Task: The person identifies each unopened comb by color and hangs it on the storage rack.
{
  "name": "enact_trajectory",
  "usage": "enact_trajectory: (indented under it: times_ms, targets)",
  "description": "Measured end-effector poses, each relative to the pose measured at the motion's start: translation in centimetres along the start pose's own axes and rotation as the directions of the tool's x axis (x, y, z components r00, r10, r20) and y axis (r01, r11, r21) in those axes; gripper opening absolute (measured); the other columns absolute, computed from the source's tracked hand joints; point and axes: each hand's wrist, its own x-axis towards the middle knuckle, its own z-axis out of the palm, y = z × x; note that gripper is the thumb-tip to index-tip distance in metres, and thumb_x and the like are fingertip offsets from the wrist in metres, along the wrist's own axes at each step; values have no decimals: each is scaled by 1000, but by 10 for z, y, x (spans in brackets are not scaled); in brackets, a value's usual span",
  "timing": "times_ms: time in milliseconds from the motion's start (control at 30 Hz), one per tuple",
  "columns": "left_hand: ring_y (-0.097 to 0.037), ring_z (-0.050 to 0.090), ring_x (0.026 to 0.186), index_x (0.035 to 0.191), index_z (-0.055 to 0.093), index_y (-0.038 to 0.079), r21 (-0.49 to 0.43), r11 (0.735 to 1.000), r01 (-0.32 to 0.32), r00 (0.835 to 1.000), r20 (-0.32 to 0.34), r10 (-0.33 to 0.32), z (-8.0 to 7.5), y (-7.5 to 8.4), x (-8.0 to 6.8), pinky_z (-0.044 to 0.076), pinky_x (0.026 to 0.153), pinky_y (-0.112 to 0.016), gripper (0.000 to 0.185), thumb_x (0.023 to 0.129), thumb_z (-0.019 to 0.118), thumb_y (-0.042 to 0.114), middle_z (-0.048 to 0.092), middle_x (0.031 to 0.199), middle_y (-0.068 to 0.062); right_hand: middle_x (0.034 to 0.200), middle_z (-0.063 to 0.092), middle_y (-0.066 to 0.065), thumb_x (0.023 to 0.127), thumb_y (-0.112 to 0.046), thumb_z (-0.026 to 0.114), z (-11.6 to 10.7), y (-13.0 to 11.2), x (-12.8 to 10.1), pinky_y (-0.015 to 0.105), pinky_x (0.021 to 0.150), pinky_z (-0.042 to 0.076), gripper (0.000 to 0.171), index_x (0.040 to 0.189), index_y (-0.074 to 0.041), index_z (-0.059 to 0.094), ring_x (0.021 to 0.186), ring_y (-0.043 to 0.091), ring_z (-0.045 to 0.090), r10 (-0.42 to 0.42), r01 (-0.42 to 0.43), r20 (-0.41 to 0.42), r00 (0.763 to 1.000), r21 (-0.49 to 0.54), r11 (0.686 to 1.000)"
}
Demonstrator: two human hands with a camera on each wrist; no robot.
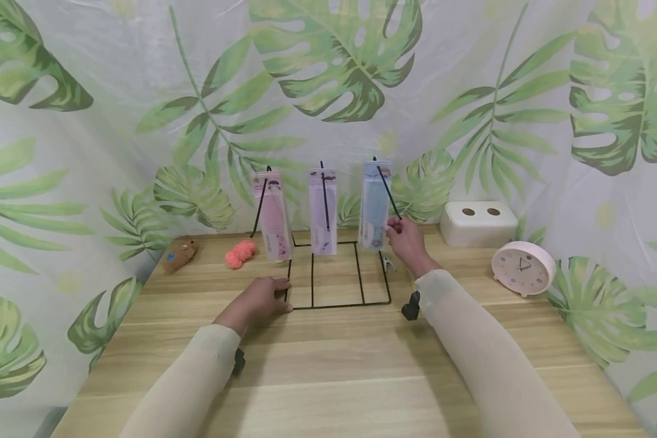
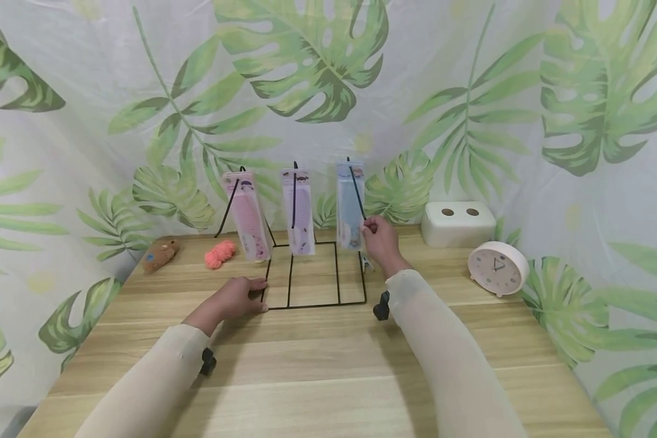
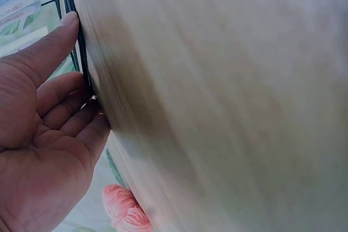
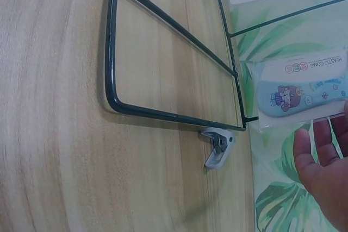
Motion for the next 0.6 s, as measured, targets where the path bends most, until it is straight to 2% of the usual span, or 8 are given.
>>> enact_trajectory:
  times_ms: [233,367,500,600]
  targets:
    - [-44,39,160,153,62,5,-10,1000,-14,1000,-15,14,0,-2,2,32,132,-59,67,95,88,26,51,167,-16,126,68,18,115,-22,57,0,1,-2,47,98,60,25,132,-4,62,111,34,69,-13,13,7,1000,7,1000]
    - [-44,41,159,153,62,4,-5,1000,-25,999,-23,25,0,-3,2,33,132,-59,67,95,88,26,52,166,-18,129,69,21,115,-21,56,-2,3,-2,46,99,61,27,135,-2,63,111,33,70,-42,42,8,999,-12,999]
    - [-44,42,158,154,61,4,-8,1000,-21,1000,-23,20,-1,-4,1,33,132,-59,68,95,87,25,52,166,-18,129,70,24,115,-22,57,-5,9,-5,49,97,60,29,134,-1,63,112,37,70,-88,88,10,996,-57,994]
    - [-44,41,158,154,61,4,-11,1000,-10,1000,-20,10,0,-4,0,32,132,-59,69,95,87,26,52,166,-18,131,70,23,115,-26,57,-10,15,-8,53,100,57,33,136,-2,63,119,39,68,-126,127,16,992,-134,983]
